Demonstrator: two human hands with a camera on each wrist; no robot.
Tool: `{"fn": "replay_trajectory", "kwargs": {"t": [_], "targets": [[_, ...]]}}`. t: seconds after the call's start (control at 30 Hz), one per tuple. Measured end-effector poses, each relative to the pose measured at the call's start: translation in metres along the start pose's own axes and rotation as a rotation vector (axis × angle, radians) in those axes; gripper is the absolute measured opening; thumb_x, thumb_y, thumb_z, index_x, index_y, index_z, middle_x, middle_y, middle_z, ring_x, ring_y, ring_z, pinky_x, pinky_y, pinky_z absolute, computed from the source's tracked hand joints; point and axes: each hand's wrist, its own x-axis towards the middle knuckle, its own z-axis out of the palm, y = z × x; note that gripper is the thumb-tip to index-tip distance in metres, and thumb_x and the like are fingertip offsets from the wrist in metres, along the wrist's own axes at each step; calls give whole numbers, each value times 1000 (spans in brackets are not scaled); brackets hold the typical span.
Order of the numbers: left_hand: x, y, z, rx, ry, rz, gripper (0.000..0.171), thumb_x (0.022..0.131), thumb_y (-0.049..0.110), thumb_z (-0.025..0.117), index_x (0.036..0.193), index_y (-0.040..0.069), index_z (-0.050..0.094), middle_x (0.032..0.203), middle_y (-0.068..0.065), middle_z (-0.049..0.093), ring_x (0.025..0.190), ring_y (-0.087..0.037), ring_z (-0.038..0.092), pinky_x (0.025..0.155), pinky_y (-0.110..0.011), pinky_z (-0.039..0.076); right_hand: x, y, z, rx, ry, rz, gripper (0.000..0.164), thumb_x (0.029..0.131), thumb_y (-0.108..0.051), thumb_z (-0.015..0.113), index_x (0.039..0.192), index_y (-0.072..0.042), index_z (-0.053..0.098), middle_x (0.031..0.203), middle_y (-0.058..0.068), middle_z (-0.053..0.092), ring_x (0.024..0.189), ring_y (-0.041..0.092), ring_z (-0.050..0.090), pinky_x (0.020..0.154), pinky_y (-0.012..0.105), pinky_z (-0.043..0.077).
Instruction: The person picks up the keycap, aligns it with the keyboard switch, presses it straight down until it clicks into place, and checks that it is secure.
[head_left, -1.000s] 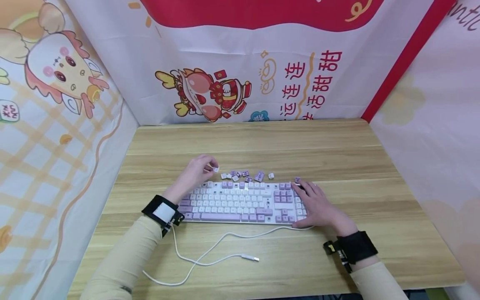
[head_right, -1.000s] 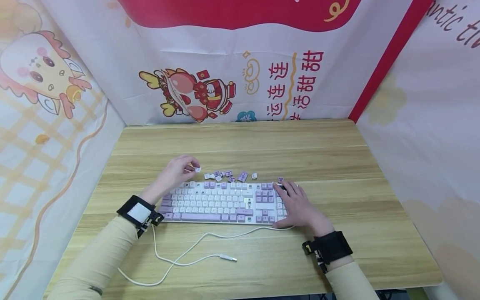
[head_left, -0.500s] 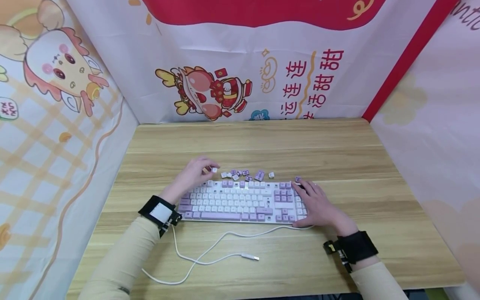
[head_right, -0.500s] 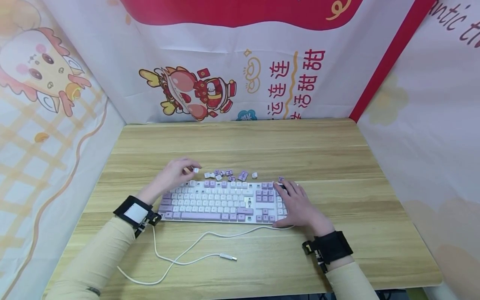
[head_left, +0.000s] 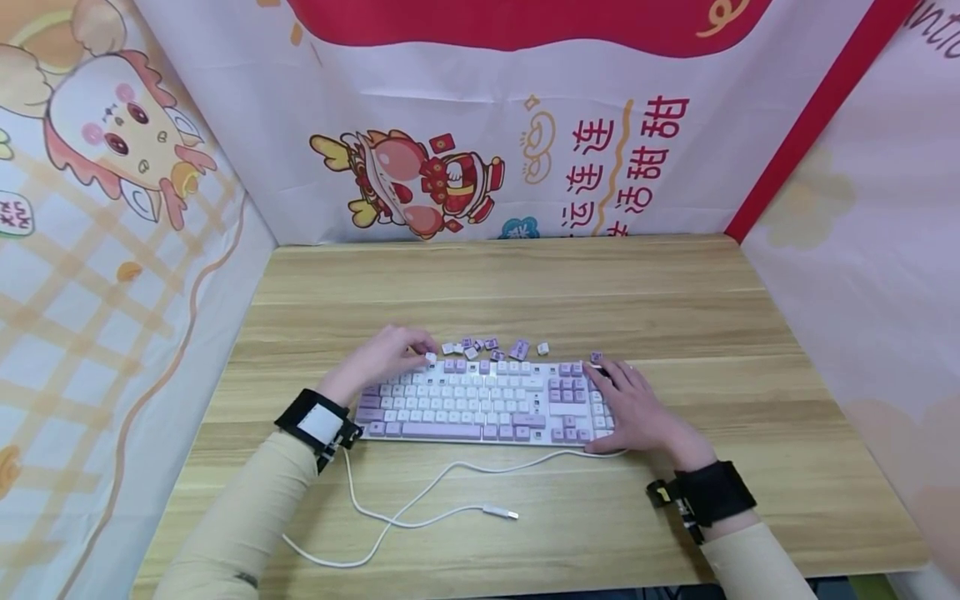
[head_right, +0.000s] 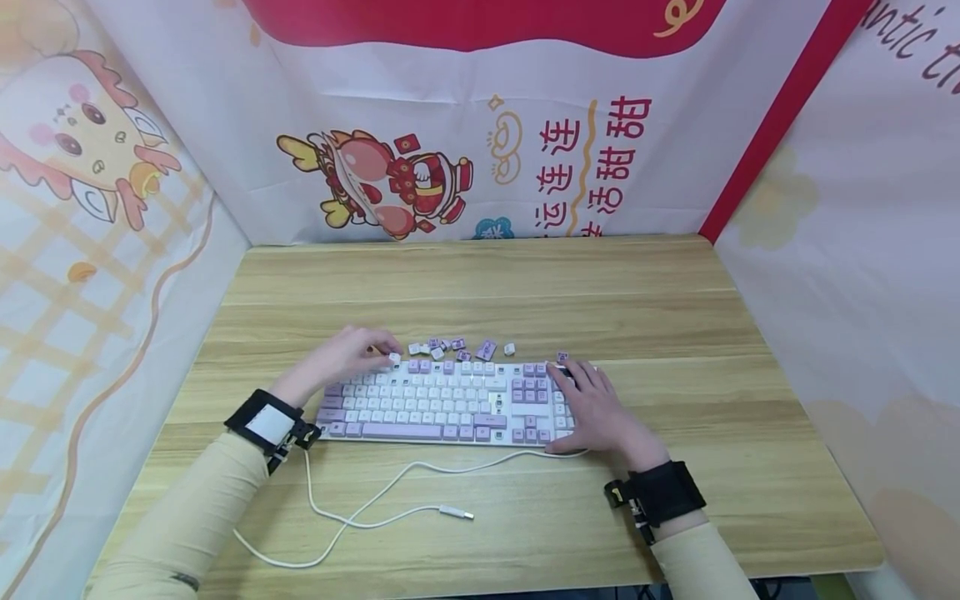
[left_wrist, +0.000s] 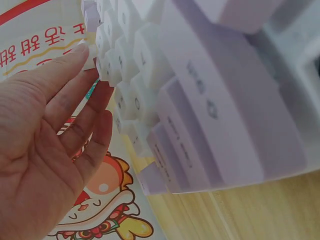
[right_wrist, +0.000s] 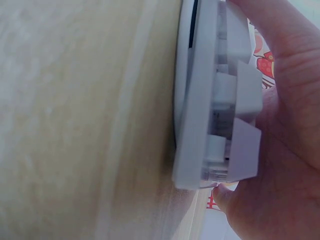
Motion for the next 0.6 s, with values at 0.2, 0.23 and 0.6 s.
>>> {"fn": "replay_trajectory", "kwargs": {"t": [0.2, 0.23, 0.6], "targets": [[2, -2, 1, -11, -37, -14, 25, 93, 20, 70, 118, 16, 70, 110, -1, 74, 105, -19, 69, 99, -42, 53, 1, 1, 1, -8, 7, -4, 127, 62, -67, 83, 157, -7, 24, 162, 25, 23, 145, 50, 24, 119, 67, 21], [2, -2, 0, -14, -42, -15, 25, 93, 21, 70, 118, 15, 70, 111, -1, 74, 106, -19, 69, 99, -42, 53, 1, 1, 1, -8, 9, -5, 127, 62, -67, 83, 157, -7, 24, 162, 25, 23, 145, 50, 24, 119, 67, 21], [3, -5, -1, 0, -38, -35, 21, 93, 22, 71, 113, 18, 75, 111, 0, 76, 104, -19, 69, 95, -40, 54, 1, 3, 2, -12, 6, -9, 128, 61, -68, 82, 158, -8, 23, 162, 26, 23, 145, 50, 24, 118, 68, 21]]}}
